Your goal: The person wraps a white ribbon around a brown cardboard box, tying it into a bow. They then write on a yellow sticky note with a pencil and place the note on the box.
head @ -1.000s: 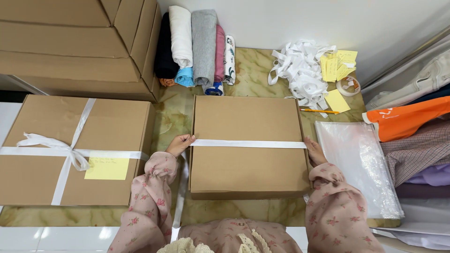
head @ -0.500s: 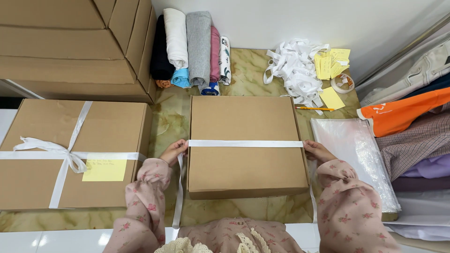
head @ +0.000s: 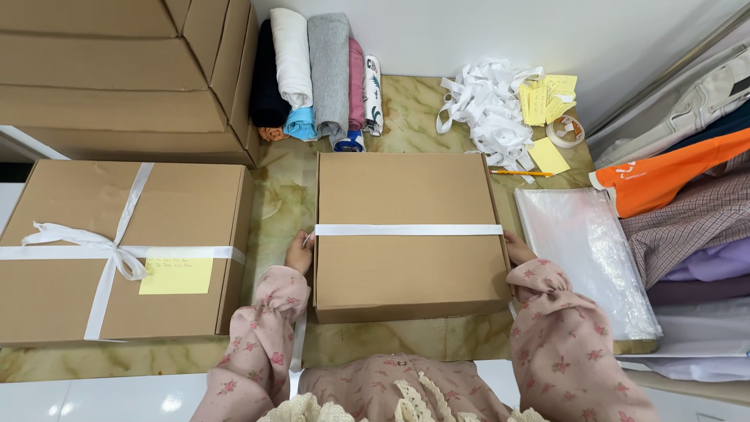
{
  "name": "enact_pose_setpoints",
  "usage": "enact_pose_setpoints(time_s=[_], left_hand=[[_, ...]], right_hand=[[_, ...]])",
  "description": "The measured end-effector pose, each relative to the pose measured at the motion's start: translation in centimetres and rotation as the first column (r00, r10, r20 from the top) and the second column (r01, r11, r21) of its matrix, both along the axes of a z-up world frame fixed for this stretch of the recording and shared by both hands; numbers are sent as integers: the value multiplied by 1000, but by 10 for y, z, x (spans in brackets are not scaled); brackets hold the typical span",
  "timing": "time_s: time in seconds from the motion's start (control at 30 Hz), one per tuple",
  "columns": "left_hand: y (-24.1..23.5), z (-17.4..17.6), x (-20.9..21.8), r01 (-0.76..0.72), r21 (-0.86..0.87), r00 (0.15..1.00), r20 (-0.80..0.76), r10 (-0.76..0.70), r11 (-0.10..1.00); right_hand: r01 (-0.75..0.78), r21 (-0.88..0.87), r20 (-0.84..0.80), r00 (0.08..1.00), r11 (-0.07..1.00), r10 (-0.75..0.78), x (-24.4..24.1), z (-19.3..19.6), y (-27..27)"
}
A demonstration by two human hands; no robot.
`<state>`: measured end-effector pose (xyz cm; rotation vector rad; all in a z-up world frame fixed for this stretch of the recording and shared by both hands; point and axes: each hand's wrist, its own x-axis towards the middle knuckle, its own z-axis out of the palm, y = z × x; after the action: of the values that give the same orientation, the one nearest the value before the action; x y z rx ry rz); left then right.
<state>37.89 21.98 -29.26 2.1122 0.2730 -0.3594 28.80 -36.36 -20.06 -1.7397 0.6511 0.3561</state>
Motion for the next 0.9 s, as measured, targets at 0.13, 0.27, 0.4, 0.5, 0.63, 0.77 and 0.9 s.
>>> enact_pose_setpoints(time_s=[0.13, 0.27, 0.4, 0.5, 0.63, 0.77, 0.9], left_hand=[[-2, 7, 5, 117, 42, 990, -88, -113, 992], [-4, 18, 5, 147, -181, 989, 2, -149, 972], [-12, 89, -25, 19, -495, 999, 40, 0, 868], [22, 20, 14, -13, -697, 997, -62, -42, 717], [23, 139, 5, -216, -639, 961, -274, 44, 738], [24, 201, 10, -132, -719, 980, -199, -20, 683], [14, 205, 17, -367, -875, 920, -391, -16, 315]], right_hand=[[6, -62, -68, 998, 998, -10, -2, 20, 11], [47, -25, -87, 995, 999, -49, -12, 58, 19], [163, 185, 4, 986, 969, -167, -16, 74, 38], [219, 349, 52, 966, 911, -252, -14, 92, 48], [254, 559, 98, 925, 789, -367, 4, 100, 49], [258, 746, 105, 864, 614, -492, 21, 106, 50], [225, 887, 76, 790, 403, -608, 42, 111, 44]])
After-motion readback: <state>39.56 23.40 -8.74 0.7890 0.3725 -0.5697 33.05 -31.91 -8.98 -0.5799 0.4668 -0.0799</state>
